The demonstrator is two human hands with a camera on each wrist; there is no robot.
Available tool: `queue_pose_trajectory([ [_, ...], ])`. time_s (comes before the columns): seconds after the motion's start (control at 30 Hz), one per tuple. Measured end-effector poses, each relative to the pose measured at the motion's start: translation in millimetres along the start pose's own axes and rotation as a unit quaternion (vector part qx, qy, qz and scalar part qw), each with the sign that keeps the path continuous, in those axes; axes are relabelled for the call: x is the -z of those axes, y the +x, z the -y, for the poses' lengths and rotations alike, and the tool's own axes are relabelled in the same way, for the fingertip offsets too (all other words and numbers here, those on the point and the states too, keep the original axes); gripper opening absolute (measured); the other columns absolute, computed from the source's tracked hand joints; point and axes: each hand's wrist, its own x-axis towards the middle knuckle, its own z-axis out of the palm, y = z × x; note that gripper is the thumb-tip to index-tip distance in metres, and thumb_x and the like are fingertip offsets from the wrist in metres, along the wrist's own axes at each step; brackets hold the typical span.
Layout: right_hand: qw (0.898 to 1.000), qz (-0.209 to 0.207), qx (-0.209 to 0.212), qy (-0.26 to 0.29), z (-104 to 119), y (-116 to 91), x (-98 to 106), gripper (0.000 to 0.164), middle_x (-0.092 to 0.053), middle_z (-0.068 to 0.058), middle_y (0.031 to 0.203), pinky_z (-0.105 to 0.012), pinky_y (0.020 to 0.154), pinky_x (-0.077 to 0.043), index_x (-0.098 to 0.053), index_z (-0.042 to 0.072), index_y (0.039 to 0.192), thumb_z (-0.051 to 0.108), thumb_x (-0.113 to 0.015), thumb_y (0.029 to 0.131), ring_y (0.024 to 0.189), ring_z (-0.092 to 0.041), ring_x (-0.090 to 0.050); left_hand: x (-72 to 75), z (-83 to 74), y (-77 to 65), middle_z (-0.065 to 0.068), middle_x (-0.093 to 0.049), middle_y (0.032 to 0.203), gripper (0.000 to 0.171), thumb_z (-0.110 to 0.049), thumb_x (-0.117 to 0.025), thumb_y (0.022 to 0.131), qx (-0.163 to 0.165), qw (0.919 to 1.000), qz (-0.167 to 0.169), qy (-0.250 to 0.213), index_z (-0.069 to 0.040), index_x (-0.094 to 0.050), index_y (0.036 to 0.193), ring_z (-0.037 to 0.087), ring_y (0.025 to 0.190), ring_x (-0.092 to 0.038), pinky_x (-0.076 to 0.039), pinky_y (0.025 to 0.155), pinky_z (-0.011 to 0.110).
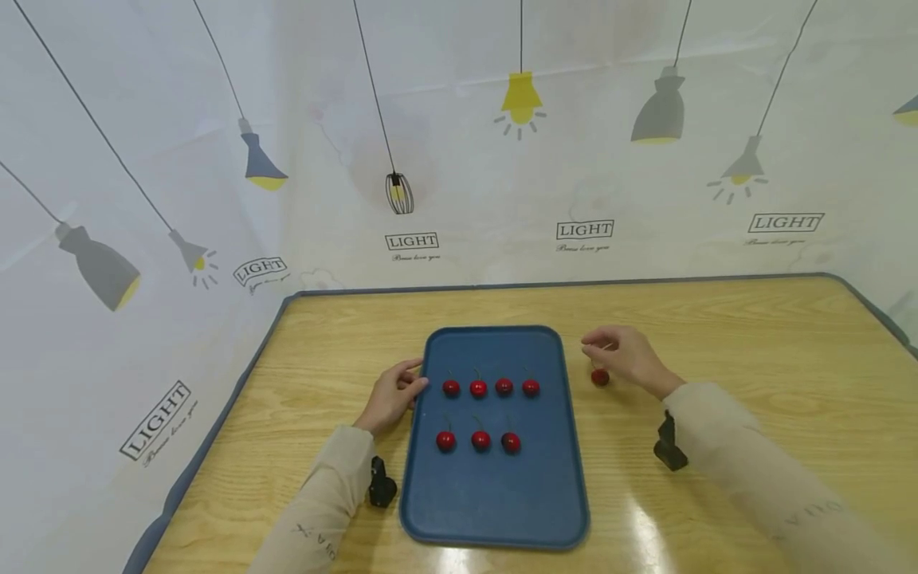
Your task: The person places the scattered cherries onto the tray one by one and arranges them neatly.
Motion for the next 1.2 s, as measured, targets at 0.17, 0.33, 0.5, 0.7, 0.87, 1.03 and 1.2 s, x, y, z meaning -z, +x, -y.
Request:
queue_pose_trajectory([
  [0.17,1.000,-0.012,-0.023,0.012,-10.1,2.6,-0.6,0.026,-0.060,-0.019,0.095,-0.031,0.064,-0.050,-0.059,-0.008,0.103,0.013,-0.057,0.087,0.083,-0.029,-0.057,-0.1,0.2,-0.1,0.012,-0.055,0.091,0.041,-0.011,-0.057,0.087,-0.001,1.0000,-0.001,-0.001,-0.005,-0.048,0.127,0.016,0.069,-0.054,-0.051,0.056,0.028],
  [0.33,0.999,-0.010,-0.039,0.017,-18.3,3.2,-2.8,0.027,-0.061,-0.018,0.092,-0.030,0.066,-0.047,-0.059,-0.007,0.102,0.014,-0.058,0.086,0.081,-0.026,-0.056,-0.7,1.7,0.2,0.012,-0.055,0.091,0.041,-0.011,-0.057,0.087,-0.010,0.9999,0.000,-0.004,-0.005,-0.048,0.126,0.016,0.068,-0.054,-0.051,0.056,0.029],
  [0.5,0.998,-0.005,-0.055,0.000,-25.9,4.4,-6.4,0.031,-0.062,-0.017,0.093,-0.038,0.074,-0.046,-0.060,-0.005,0.102,0.022,-0.059,0.086,0.085,-0.028,-0.056,-0.7,2.2,0.3,0.012,-0.055,0.092,0.041,-0.012,-0.057,0.087,-0.009,0.9999,0.002,-0.004,-0.005,-0.047,0.127,0.017,0.070,-0.054,-0.051,0.056,0.029],
  [0.7,0.998,-0.006,-0.056,-0.003,-28.2,5.5,-11.1,0.035,-0.062,-0.018,0.094,-0.040,0.077,-0.046,-0.060,-0.007,0.103,0.023,-0.061,0.084,0.087,-0.029,-0.057,0.0,2.2,0.4,0.012,-0.055,0.092,0.042,-0.012,-0.057,0.087,-0.003,1.0000,0.001,-0.006,-0.006,-0.047,0.127,0.016,0.070,-0.054,-0.051,0.056,0.028],
  [0.87,0.999,0.000,-0.047,0.006,-26.9,7.4,-14.4,0.035,-0.063,-0.018,0.093,-0.037,0.074,-0.047,-0.059,-0.008,0.103,0.021,-0.062,0.083,0.085,-0.028,-0.059,0.5,3.0,0.7,0.013,-0.055,0.091,0.041,-0.011,-0.057,0.087,-0.009,0.9999,0.000,-0.008,-0.004,-0.048,0.126,0.017,0.069,-0.054,-0.051,0.056,0.029],
  [1.03,0.998,0.022,-0.058,-0.001,-26.9,9.3,-15.4,0.035,-0.062,-0.016,0.091,-0.033,0.070,-0.048,-0.058,-0.008,0.105,0.019,-0.062,0.083,0.081,-0.024,-0.058,0.8,4.2,1.5,0.013,-0.055,0.092,0.041,-0.012,-0.057,0.087,-0.010,0.9999,0.002,-0.009,-0.004,-0.048,0.126,0.017,0.069,-0.054,-0.051,0.056,0.029],
  [1.2,0.997,0.039,-0.065,0.002,-25.5,10.2,-16.6,0.033,-0.061,-0.012,0.083,-0.026,0.061,-0.047,-0.057,-0.009,0.104,0.014,-0.062,0.082,0.069,-0.014,-0.055,0.5,3.6,0.9,0.012,-0.056,0.092,0.041,-0.012,-0.057,0.087,-0.008,0.9999,0.005,-0.004,-0.005,-0.048,0.127,0.016,0.069,-0.054,-0.051,0.056,0.028],
])
